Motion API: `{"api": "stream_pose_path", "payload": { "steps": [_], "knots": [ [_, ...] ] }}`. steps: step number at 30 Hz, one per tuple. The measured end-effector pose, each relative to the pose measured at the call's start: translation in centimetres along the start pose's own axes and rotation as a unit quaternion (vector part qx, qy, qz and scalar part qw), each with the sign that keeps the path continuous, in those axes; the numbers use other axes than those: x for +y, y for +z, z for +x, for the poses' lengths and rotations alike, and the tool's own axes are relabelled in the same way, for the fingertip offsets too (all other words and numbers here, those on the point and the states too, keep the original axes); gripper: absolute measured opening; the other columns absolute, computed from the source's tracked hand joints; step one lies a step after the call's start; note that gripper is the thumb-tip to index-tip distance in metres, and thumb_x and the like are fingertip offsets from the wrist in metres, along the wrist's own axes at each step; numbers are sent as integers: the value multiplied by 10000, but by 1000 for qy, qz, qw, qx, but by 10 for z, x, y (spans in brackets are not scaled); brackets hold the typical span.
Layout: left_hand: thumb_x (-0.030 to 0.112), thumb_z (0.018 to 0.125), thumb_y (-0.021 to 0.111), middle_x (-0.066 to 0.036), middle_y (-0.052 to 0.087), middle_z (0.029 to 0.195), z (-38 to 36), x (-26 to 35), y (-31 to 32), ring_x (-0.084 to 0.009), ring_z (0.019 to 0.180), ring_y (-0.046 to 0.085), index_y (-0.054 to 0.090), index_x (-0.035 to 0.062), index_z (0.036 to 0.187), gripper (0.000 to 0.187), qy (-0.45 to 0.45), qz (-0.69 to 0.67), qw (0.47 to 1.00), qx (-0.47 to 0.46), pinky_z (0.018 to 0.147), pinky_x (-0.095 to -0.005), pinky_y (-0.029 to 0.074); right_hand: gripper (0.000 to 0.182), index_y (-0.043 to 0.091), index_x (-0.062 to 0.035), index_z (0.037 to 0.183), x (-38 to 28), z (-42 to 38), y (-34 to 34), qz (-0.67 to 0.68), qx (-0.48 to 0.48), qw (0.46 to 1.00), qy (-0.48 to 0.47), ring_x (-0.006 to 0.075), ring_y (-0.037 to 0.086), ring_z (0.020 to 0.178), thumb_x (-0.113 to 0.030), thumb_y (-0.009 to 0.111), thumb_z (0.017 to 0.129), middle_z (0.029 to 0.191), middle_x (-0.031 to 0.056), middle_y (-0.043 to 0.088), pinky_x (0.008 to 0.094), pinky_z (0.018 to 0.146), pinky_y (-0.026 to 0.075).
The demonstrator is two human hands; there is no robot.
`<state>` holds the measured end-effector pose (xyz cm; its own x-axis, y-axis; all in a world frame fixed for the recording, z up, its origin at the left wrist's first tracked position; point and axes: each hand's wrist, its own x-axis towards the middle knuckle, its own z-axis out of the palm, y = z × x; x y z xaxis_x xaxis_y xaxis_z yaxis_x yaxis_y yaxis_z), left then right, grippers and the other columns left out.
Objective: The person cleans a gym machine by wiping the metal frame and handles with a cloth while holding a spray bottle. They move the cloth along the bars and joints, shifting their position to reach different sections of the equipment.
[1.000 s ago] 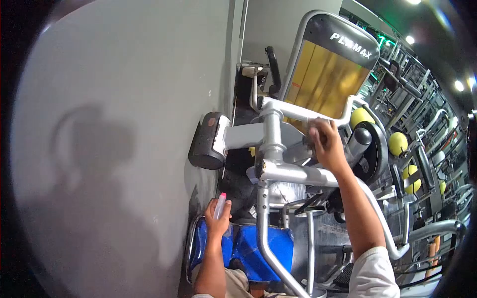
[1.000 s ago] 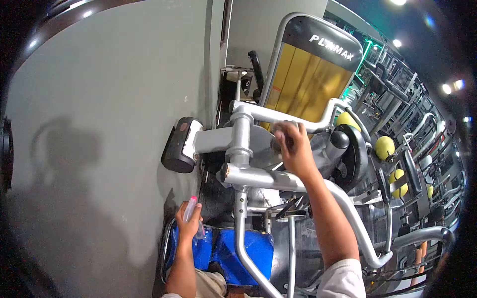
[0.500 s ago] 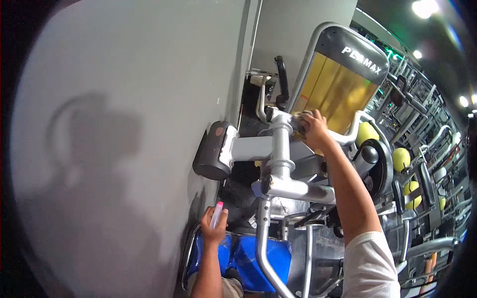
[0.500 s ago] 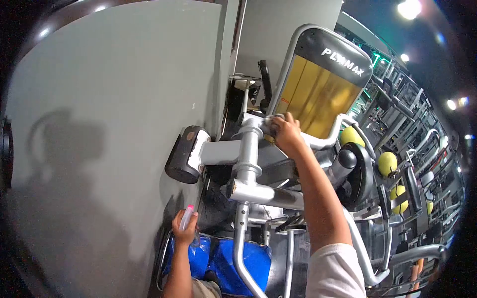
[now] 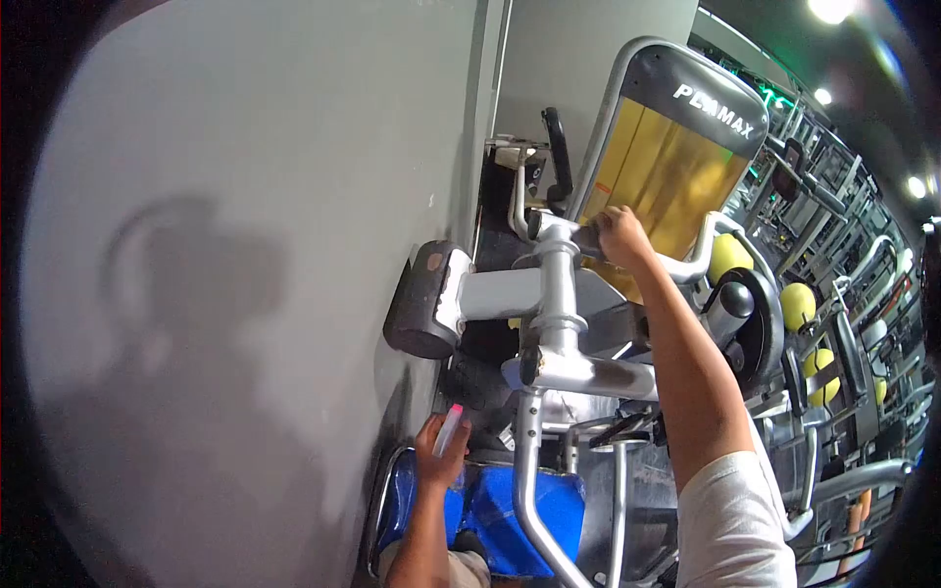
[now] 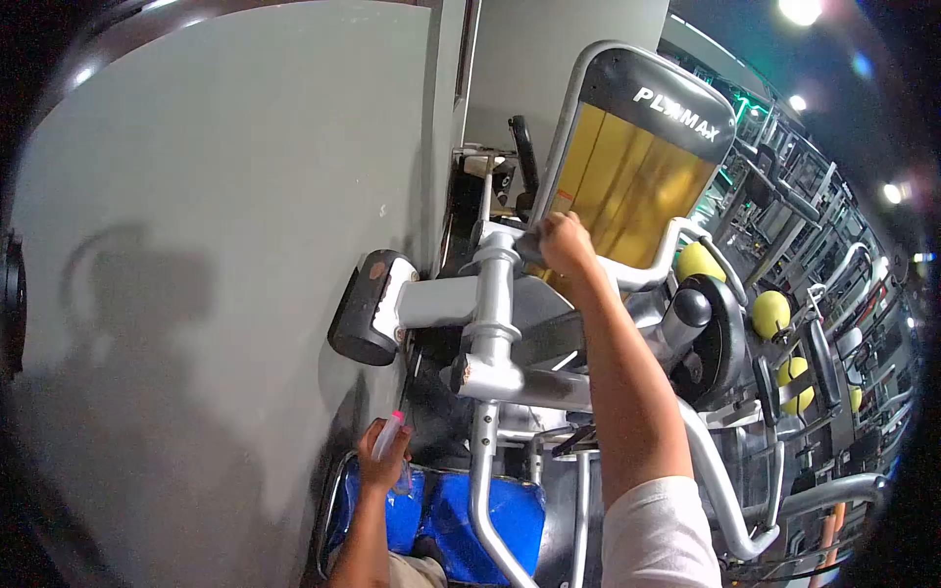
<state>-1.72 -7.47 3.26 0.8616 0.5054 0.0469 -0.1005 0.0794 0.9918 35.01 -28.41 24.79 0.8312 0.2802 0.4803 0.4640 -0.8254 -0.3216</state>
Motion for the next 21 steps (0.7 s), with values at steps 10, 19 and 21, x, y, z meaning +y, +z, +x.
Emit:
{"api": "stream_pose_path", "payload": {
  "steps": [10, 19, 21],
  "knots": [
    [233, 894, 737, -23, 601, 702, 5, -1, -9, -124, 532, 596, 606, 45, 877, 230, -16, -9, 1000, 24, 486, -281, 482, 478, 717, -157, 1176, -24, -10, -24, 30, -126, 987, -95, 392, 574, 1122, 8, 518, 774, 1190, 139, 591, 481, 1032, 478],
    [228, 895, 741, -21, 599, 726, 0, 18, -3, -102, 525, 576, 617, 44, 891, 222, -13, -21, 1000, 19, 482, -262, 473, 313, 704, -203, 1069, 110, -22, -23, -170, -38, 984, 36, 284, 546, 1159, -116, 560, 805, 1103, 20, 670, 500, 922, 450],
    [235, 898, 746, -17, 600, 722, -1, 11, -4, -98, 526, 575, 617, 49, 895, 227, -5, -18, 1000, 10, 482, -258, 469, 257, 710, -200, 1026, 69, -22, -21, -221, -36, 975, 18, 285, 560, 1158, -149, 576, 812, 1110, 51, 666, 520, 918, 447]
  ]
}}
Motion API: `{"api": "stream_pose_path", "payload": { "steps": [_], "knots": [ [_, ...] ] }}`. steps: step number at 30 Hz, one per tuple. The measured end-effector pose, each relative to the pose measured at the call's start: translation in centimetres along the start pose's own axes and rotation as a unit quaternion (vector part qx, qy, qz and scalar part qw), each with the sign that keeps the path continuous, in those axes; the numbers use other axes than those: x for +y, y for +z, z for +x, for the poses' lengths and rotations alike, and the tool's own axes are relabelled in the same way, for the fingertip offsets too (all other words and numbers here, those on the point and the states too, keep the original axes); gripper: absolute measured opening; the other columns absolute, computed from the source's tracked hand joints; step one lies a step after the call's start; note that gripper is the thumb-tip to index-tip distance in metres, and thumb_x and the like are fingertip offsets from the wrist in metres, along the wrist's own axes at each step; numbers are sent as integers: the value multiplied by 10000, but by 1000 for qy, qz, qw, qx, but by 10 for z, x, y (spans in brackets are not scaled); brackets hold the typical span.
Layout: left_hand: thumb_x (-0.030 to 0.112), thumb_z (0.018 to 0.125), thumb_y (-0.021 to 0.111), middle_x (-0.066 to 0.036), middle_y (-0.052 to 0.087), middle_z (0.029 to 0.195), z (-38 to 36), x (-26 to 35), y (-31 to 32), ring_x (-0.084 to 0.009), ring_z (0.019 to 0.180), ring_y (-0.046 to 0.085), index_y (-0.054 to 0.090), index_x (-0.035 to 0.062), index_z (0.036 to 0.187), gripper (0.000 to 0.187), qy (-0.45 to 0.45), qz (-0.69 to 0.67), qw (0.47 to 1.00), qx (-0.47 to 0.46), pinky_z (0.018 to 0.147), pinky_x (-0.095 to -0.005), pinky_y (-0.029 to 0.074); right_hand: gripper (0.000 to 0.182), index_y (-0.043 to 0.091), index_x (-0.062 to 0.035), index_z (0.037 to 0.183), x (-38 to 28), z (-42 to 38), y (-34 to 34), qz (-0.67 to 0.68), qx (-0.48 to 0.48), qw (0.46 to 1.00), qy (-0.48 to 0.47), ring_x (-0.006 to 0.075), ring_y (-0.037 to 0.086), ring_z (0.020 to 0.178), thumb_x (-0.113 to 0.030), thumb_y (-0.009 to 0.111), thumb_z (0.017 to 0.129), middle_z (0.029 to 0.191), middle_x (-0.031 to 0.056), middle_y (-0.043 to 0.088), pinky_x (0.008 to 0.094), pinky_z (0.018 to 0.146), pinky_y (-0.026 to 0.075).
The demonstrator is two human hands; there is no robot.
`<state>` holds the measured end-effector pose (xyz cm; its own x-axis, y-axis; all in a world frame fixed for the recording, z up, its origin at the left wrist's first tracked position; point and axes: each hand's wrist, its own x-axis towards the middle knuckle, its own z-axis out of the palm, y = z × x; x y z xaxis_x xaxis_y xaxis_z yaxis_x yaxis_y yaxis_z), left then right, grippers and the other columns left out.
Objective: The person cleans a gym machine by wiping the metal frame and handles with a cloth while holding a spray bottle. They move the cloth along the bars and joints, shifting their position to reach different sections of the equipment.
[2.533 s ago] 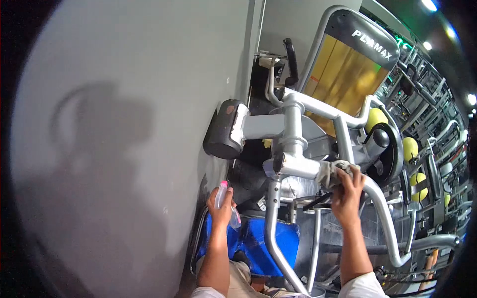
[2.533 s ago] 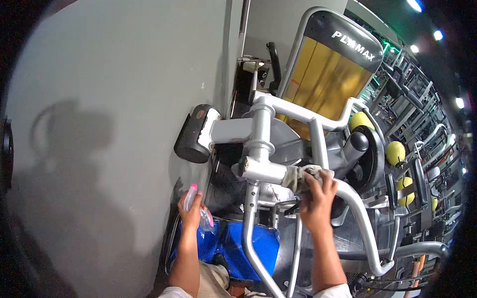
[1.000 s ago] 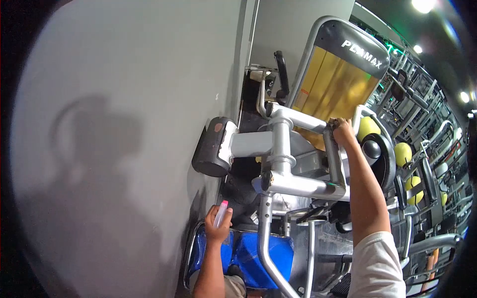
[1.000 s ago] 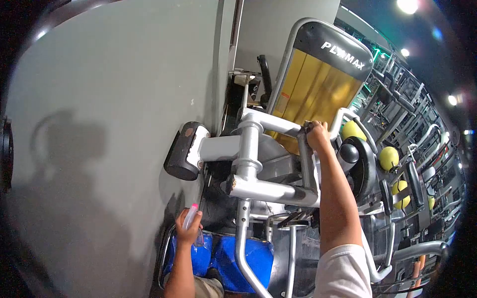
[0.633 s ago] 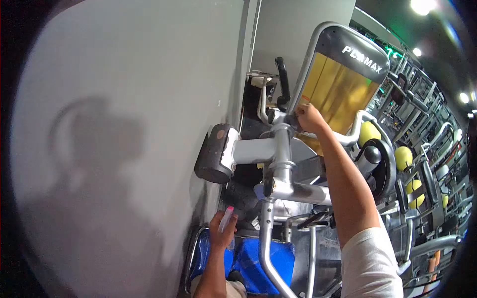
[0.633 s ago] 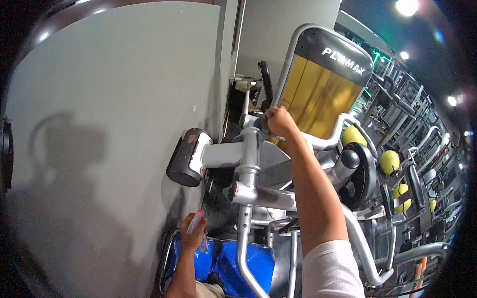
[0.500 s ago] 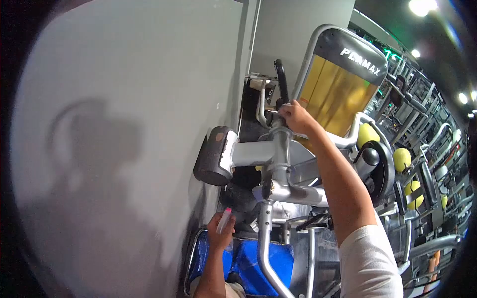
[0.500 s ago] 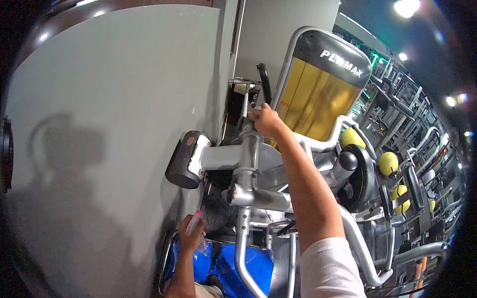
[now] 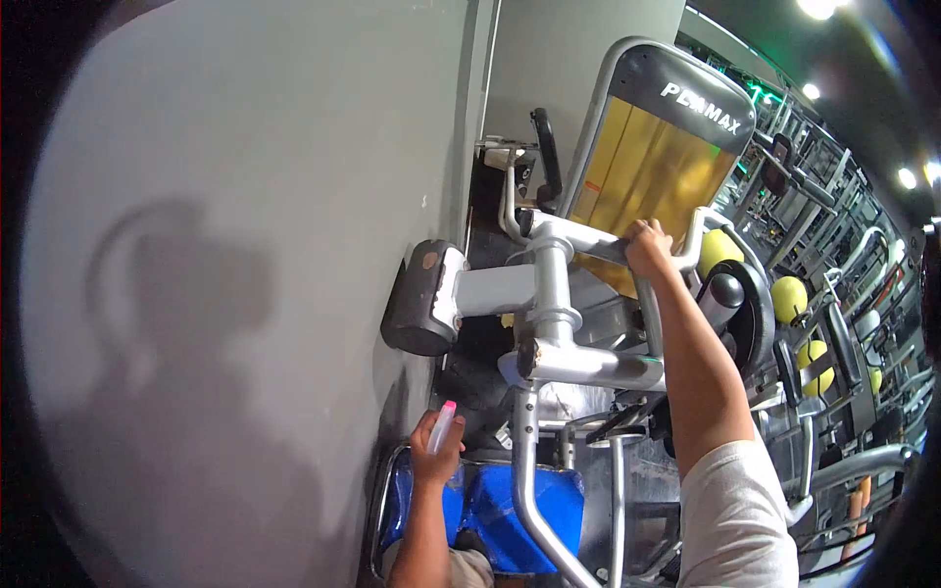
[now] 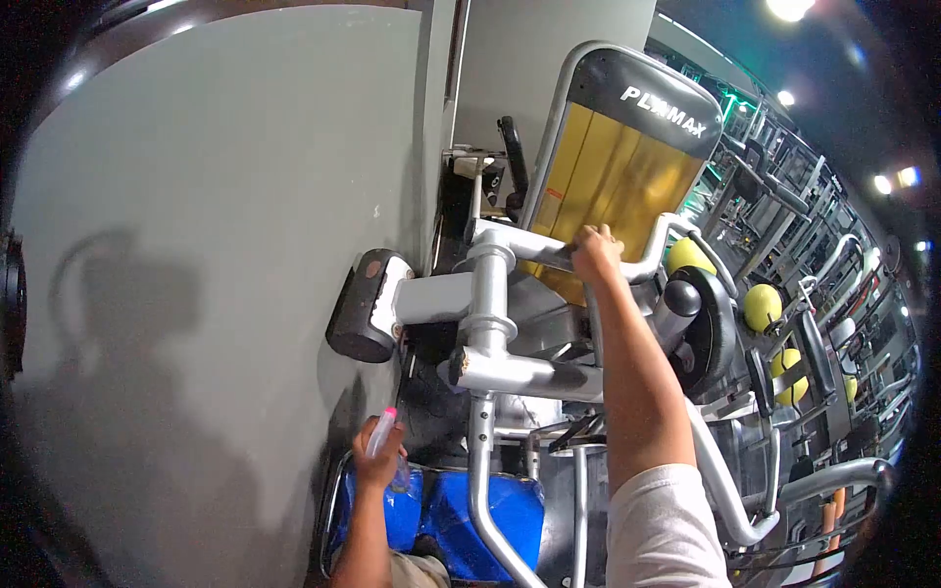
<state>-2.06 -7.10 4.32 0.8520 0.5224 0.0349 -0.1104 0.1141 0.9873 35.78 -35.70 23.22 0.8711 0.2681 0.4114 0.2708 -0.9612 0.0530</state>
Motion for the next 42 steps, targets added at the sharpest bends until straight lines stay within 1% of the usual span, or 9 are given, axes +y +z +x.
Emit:
{"api": "stream_pose_path", "payload": {
  "steps": [6, 10, 13, 16, 17, 18, 24, 32, 42],
  "knots": [
    [252, 905, 749, -7, 595, 695, -4, 0, -2, -93, 533, 577, 599, 64, 877, 243, -33, -17, 999, 0, 497, -259, 470, 263, 725, -142, 1072, -116, 29, -26, 288, -25, 948, -132, 386, 573, 1150, -127, 562, 866, 1134, 158, 630, 514, 1003, 421],
    [242, 910, 741, -5, 597, 699, -3, 4, -9, -88, 545, 578, 602, 61, 878, 230, -19, -15, 1000, -12, 502, -258, 479, 274, 731, -164, 1097, -131, 22, -51, 157, -35, 968, -194, 334, 559, 1153, -155, 558, 886, 1171, 150, 648, 495, 991, 427],
    [232, 914, 735, -1, 600, 704, -4, 8, -9, -84, 555, 578, 605, 57, 880, 220, -2, -6, 1000, 24, 500, -257, 486, 254, 746, -163, 1052, -46, 31, 6, 104, 53, 980, -160, 378, 629, 1020, -216, 644, 826, 1081, 144, 673, 501, 865, 514],
    [191, 901, 731, -2, 570, 655, -4, 26, -10, -105, 529, 570, 604, 54, 824, 202, 6, -6, 999, 42, 487, -277, 475, 210, 741, -139, 1004, 34, 14, -8, -108, -128, 986, 12, 425, 665, 984, -210, 637, 835, 1121, 198, 681, 509, 846, 533],
    [189, 910, 722, -2, 574, 665, -4, 24, -9, -99, 533, 569, 616, 53, 840, 186, 14, -1, 999, 44, 478, -272, 470, 219, 741, -138, 1006, 85, 18, 28, 65, -66, 995, 39, 414, 672, 996, -225, 629, 839, 1100, 192, 698, 497, 843, 536],
    [192, 908, 725, -3, 577, 669, -2, 21, -9, -100, 533, 569, 619, 53, 848, 185, 11, -1, 999, 46, 480, -273, 470, 228, 740, -138, 1008, 86, 16, 26, 236, -3, 970, 62, 403, 679, 1008, -240, 621, 842, 1079, 185, 714, 484, 839, 539],
    [220, 908, 725, -15, 590, 693, -3, 5, -2, -115, 534, 574, 624, 46, 889, 201, 2, 11, 1000, -12, 490, -281, 473, 299, 742, -118, 1058, -38, 25, -8, 107, -24, 987, 114, 378, 689, 995, -250, 619, 819, 1030, 171, 730, 453, 872, 545],
    [214, 898, 747, 4, 588, 650, -8, 13, -5, -88, 513, 562, 615, 54, 871, 209, -14, 4, 1000, 13, 486, -261, 479, 303, 736, -68, 1059, -111, 33, -21, 246, 25, 956, -160, 438, 620, 1038, -322, 692, 899, 1071, 224, 636, 467, 914, 507],
    [214, 892, 755, -12, 616, 690, -5, 15, -6, -85, 527, 572, 622, 37, 870, 222, -3, 3, 999, 33, 480, -260, 475, 278, 740, -65, 993, 47, -6, 0, 108, 39, 986, 119, 414, 638, 1052, -297, 621, 899, 1025, 216, 708, 505, 914, 507]
  ]
}}
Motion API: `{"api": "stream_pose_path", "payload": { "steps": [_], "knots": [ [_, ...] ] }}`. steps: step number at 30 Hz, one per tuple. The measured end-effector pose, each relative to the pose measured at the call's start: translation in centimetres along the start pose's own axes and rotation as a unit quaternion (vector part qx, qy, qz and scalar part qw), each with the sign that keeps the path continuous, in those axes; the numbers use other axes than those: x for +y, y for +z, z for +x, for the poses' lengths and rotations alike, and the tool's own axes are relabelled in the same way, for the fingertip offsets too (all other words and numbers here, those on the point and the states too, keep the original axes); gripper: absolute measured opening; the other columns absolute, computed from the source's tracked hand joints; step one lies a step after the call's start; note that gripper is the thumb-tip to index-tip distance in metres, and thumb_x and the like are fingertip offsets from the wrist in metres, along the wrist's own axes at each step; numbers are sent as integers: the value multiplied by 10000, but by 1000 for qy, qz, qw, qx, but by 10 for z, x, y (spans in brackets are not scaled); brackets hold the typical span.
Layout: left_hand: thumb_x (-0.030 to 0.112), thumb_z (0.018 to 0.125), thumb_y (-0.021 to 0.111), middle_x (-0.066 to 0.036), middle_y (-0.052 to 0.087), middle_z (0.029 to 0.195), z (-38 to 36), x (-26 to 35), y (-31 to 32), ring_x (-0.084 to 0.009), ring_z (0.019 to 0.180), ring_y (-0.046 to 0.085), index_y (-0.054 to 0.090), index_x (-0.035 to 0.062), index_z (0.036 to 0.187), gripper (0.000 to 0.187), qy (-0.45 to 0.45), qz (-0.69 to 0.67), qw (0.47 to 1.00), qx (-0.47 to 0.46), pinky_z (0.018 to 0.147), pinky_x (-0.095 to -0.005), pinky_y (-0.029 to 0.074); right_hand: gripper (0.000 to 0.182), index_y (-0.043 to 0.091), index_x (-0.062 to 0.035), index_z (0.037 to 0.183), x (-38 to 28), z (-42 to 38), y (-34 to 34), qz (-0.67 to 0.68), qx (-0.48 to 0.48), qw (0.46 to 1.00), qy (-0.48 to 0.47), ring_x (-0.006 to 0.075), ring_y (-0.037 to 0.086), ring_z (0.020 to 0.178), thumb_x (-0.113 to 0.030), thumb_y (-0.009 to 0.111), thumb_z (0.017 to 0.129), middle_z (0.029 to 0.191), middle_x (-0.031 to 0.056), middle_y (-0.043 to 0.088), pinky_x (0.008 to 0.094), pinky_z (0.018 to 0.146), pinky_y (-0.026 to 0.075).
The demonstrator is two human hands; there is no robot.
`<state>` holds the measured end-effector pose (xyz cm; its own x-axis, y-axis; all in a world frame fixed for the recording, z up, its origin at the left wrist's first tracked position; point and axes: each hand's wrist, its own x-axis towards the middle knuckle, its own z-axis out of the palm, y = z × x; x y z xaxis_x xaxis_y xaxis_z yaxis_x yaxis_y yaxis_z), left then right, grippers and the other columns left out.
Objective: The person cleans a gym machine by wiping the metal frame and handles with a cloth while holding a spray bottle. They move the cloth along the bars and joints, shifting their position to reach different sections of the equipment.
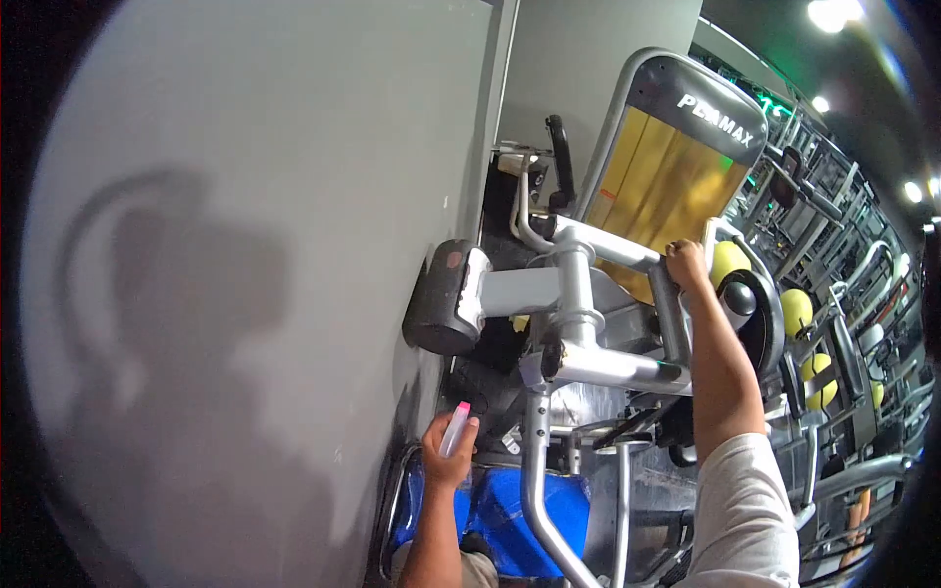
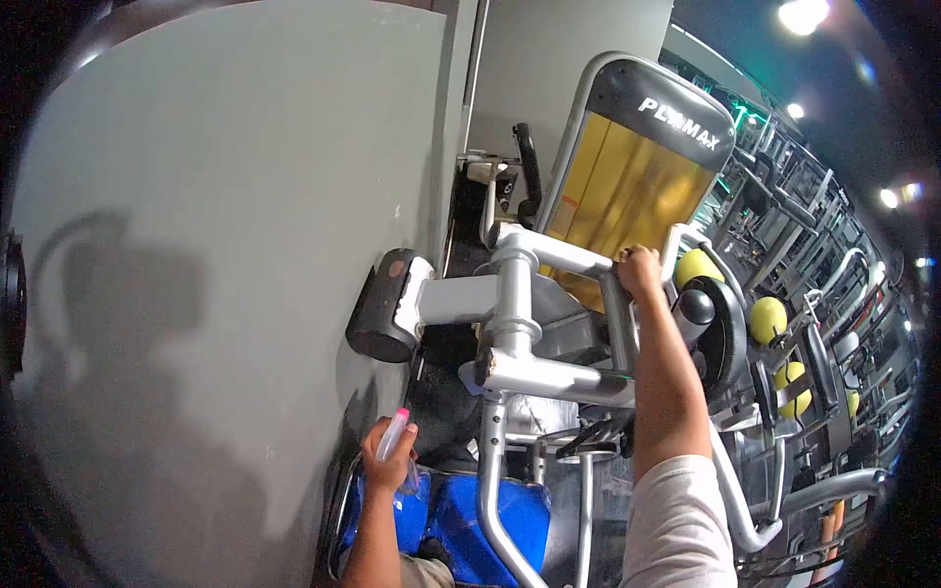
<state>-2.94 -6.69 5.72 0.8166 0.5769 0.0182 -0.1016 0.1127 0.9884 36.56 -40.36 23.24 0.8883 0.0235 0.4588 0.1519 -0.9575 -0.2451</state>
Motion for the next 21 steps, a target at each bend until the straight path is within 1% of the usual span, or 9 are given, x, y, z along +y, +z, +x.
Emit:
{"api": "stream_pose_path", "payload": {
  "steps": [2, 7, 8, 10, 14, 15, 16, 17, 21],
  "knots": [
    [211, 890, 753, -17, 620, 698, 2, -5, 5, -88, 526, 576, 625, 36, 875, 217, -8, -14, 1000, -14, 480, -262, 472, 285, 744, -64, 978, -40, -8, 1, -48, 50, 998, 9, 410, 642, 1066, -290, 591, 895, 1030, 222, 710, 501, 909, 513],
    [212, 888, 744, -27, 626, 705, 6, -10, 1, -101, 521, 582, 630, 31, 891, 214, -8, 27, 999, -33, 476, -267, 464, 272, 732, -47, 1012, -158, -18, -4, 253, -49, 960, -112, 423, 682, 894, -292, 646, 930, 917, 229, 711, 472, 818, 539],
    [211, 888, 741, -28, 626, 704, 6, -9, 1, -103, 519, 581, 630, 31, 891, 212, -10, 40, 999, -31, 475, -268, 462, 263, 739, -61, 1030, -164, -12, 18, 228, 6, 948, -223, 421, 664, 942, -288, 661, 924, 948, 220, 701, 464, 856, 528],
    [205, 892, 735, -21, 612, 709, 3, -2, 1, -102, 520, 572, 622, 37, 882, 203, -9, 41, 999, -15, 475, -267, 469, 239, 756, -97, 1019, -185, -33, 3, 135, 33, 954, -265, 433, 623, 968, -295, 659, 929, 1024, 195, 665, 483, 901, 506],
    [196, 897, 731, -16, 595, 711, 5, -4, -6, -102, 522, 564, 613, 42, 882, 195, 0, 8, 1000, 4, 477, -266, 478, 266, 755, -104, 1017, -129, -15, -7, 126, -11, 959, -254, 401, 644, 978, -305, 595, 948, 1002, 207, 689, 496, 916, 515],
    [194, 898, 730, -15, 592, 712, 7, -5, -7, -102, 523, 563, 611, 42, 882, 194, -8, -1, 1000, 5, 478, -266, 480, 283, 759, -110, 998, -92, 4, 12, 41, -25, 983, -179, 385, 652, 997, -303, 559, 947, 1001, 195, 708, 487, 916, 523],
    [192, 891, 734, -22, 593, 703, 7, -4, -5, -114, 516, 572, 608, 43, 857, 198, -7, 0, 1000, 8, 479, -276, 482, 289, 757, -117, 1002, -54, 9, 6, -67, -63, 971, -221, 385, 662, 1011, -321, 565, 931, 1001, 205, 708, 483, 918, 530],
    [191, 884, 737, -29, 595, 693, 7, 0, -1, -126, 508, 581, 605, 43, 831, 205, -8, 1, 1000, 9, 479, -286, 485, 294, 759, -133, 1012, -34, 0, -1, -22, -10, 999, -29, 396, 664, 1011, -349, 581, 920, 1037, 216, 697, 487, 915, 532],
    [184, 879, 734, -38, 603, 695, 7, -5, 8, -142, 499, 591, 601, 37, 807, 211, 4, 15, 1000, -27, 484, -296, 492, 296, 748, -134, 1033, 18, 5, 16, -74, 13, 996, 37, 384, 643, 1058, -335, 561, 922, 1135, 190, 671, 526, 923, 486]
  ]
}}
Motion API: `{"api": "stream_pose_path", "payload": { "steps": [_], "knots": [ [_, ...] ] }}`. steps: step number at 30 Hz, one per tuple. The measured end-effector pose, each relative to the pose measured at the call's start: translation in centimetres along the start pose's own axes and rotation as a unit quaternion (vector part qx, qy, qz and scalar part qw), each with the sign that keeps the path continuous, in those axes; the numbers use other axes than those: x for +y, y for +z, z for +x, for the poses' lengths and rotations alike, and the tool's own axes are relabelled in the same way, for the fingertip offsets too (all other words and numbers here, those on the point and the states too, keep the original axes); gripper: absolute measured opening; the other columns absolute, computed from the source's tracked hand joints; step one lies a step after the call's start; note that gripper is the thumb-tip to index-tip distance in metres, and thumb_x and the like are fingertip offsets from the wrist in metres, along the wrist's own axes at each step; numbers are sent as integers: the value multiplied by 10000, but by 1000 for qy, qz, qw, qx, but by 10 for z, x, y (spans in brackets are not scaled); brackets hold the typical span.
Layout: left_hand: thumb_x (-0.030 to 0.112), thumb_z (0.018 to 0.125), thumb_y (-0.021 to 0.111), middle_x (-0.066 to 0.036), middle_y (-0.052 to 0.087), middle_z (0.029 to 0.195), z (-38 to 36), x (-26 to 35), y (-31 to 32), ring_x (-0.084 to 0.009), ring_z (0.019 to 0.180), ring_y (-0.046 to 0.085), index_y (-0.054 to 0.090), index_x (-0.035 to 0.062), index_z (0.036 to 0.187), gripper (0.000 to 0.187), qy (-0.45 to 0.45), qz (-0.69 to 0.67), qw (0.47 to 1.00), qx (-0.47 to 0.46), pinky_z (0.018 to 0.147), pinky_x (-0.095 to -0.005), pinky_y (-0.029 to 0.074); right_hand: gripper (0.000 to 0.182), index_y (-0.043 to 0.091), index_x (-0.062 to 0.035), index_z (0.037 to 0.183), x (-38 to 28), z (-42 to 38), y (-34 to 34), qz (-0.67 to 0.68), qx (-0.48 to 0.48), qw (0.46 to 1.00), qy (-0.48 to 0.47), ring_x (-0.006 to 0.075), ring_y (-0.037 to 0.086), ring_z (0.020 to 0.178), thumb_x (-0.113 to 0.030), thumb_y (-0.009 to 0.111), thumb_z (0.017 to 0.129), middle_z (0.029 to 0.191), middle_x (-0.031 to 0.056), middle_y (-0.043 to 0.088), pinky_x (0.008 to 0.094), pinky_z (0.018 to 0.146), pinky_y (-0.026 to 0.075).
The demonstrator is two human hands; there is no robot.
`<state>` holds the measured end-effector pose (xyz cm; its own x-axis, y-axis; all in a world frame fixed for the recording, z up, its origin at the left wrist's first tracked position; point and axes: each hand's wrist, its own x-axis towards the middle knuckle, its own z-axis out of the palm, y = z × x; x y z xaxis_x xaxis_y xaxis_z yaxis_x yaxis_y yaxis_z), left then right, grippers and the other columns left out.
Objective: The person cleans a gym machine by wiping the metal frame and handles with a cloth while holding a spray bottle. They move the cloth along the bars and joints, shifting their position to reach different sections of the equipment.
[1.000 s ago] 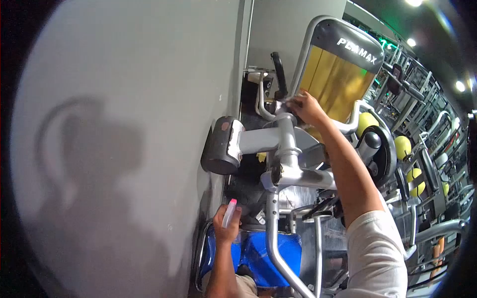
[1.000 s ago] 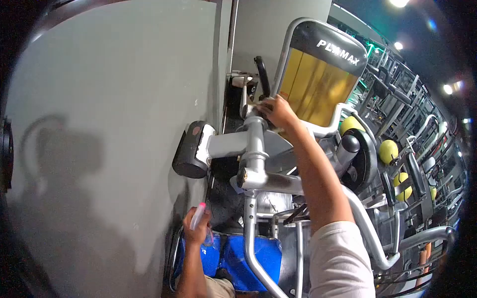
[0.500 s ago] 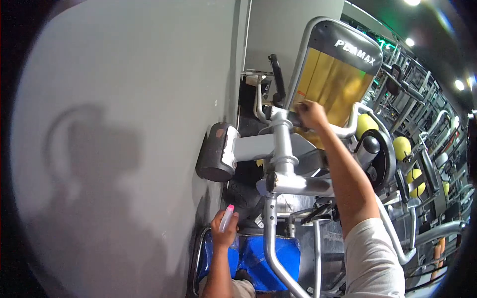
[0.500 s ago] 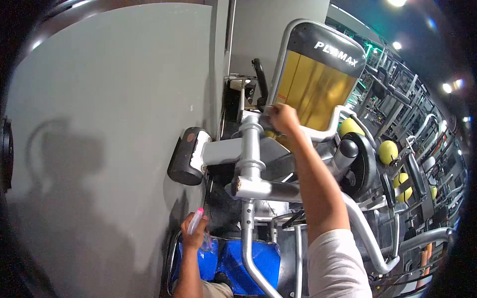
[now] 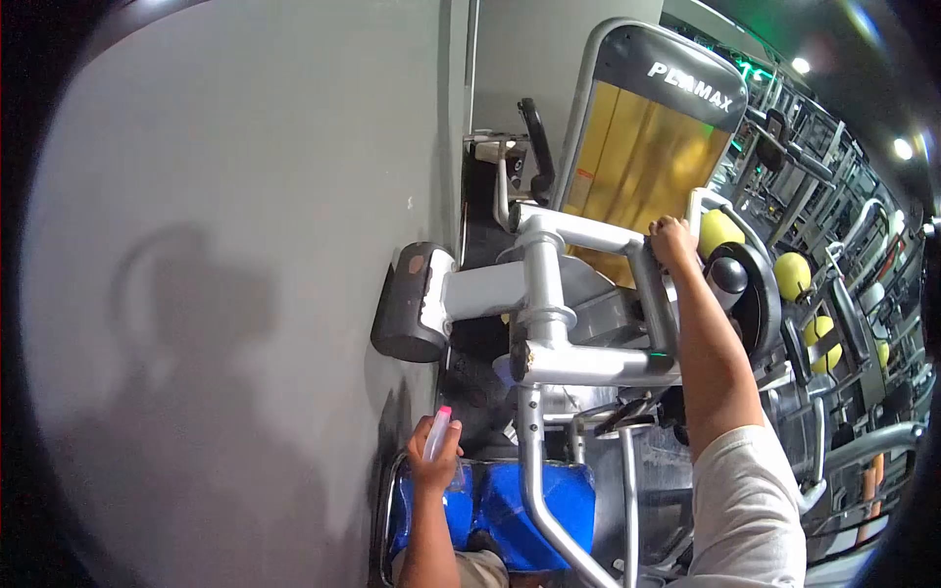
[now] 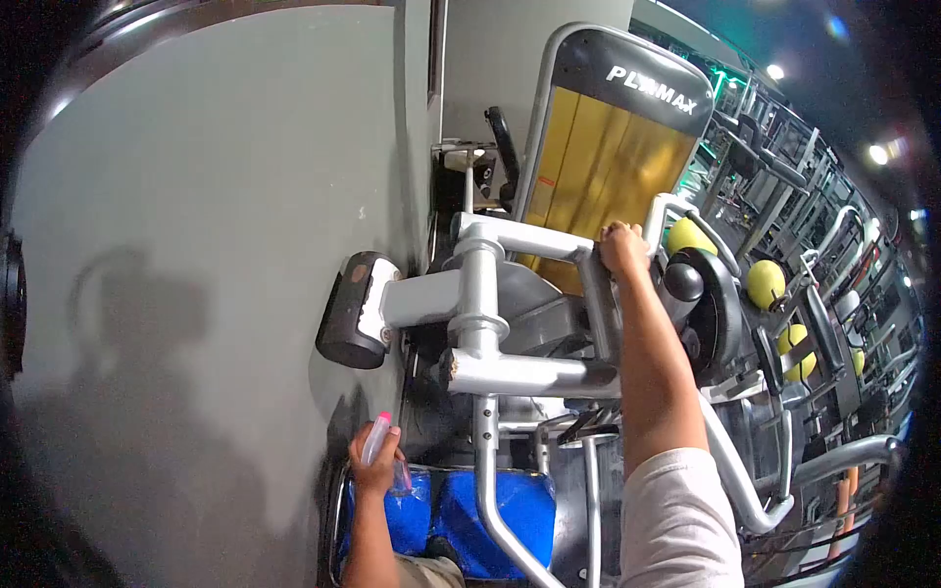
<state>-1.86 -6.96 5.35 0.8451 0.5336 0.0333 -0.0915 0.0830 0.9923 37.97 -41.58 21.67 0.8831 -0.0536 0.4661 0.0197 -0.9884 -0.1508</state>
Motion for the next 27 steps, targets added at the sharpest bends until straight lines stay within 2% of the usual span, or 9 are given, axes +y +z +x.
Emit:
{"api": "stream_pose_path", "payload": {
  "steps": [2, 3, 9, 11, 14, 17, 18, 21, 27],
  "knots": [
    [192, 876, 734, -39, 606, 697, -1, 0, 3, -145, 499, 594, 599, 36, 807, 218, -17, 0, 1000, -7, 485, -299, 491, 282, 738, -129, 1022, -18, 2, 7, -32, 18, 999, 29, 345, 618, 1103, -318, 558, 915, 1154, 160, 673, 518, 950, 435],
    [196, 875, 735, -39, 607, 697, -1, 0, 3, -147, 499, 595, 598, 36, 806, 222, -25, 1, 1000, -7, 486, -301, 490, 278, 755, -129, 1013, -34, -1, -2, -47, 16, 999, 9, 343, 657, 1063, -296, 557, 910, 1094, 183, 701, 499, 928, 474],
    [221, 870, 754, -22, 597, 669, 1, 3, 0, -140, 519, 596, 598, 48, 809, 241, 1, 39, 999, 4, 494, -305, 495, 297, 758, -66, 976, -137, -7, -43, 251, -116, 950, -144, 332, 721, 902, -343, 668, 916, 895, 211, 728, 417, 811, 554],
    [257, 880, 759, -16, 588, 659, 1, -4, 1, -115, 524, 582, 593, 55, 831, 266, -23, 2, 1000, -3, 493, -286, 476, 372, 750, -52, 1023, -183, -19, -41, 366, -89, 903, -206, 325, 719, 886, -400, 671, 920, 860, 218, 720, 400, 821, 544],
    [285, 883, 763, -7, 583, 652, -3, -24, -9, -99, 534, 577, 592, 61, 841, 285, -43, -12, 999, -1, 496, -272, 467, 413, 760, -70, 1053, -212, -14, -47, 347, -169, 903, -191, 348, 714, 917, -437, 726, 868, 894, 222, 729, 399, 871, 532],
    [303, 887, 766, 0, 589, 653, 1, -12, -11, -91, 540, 579, 594, 64, 837, 299, -27, -18, 999, 6, 497, -263, 466, 465, 760, -39, 1035, -207, 3, -17, 274, -132, 940, -156, 363, 707, 979, -459, 748, 836, 959, 241, 727, 414, 896, 526],
    [305, 889, 766, -2, 592, 657, 4, -12, -12, -90, 539, 579, 597, 62, 839, 300, -23, -17, 1000, 11, 496, -261, 466, 557, 737, 20, 1052, -210, 1, -36, 278, -196, 930, -136, 373, 687, 1056, -485, 736, 816, 1035, 266, 710, 426, 921, 518],
    [307, 895, 762, -10, 603, 669, 1, -16, -11, -89, 538, 581, 607, 56, 854, 297, -23, -21, 999, 10, 492, -260, 466, 578, 725, 44, 1046, -201, 34, 6, 207, -214, 950, -93, 385, 685, 1051, -486, 692, 818, 1032, 273, 707, 425, 919, 520],
    [302, 899, 755, -25, 603, 673, 1, -20, -14, -100, 532, 591, 614, 41, 874, 297, -19, -7, 1000, 2, 483, -264, 469, 509, 722, -16, 1058, -178, -8, -36, 242, -168, 944, -149, 388, 693, 999, -475, 646, 852, 1008, 249, 716, 443, 873, 531]
  ]
}}
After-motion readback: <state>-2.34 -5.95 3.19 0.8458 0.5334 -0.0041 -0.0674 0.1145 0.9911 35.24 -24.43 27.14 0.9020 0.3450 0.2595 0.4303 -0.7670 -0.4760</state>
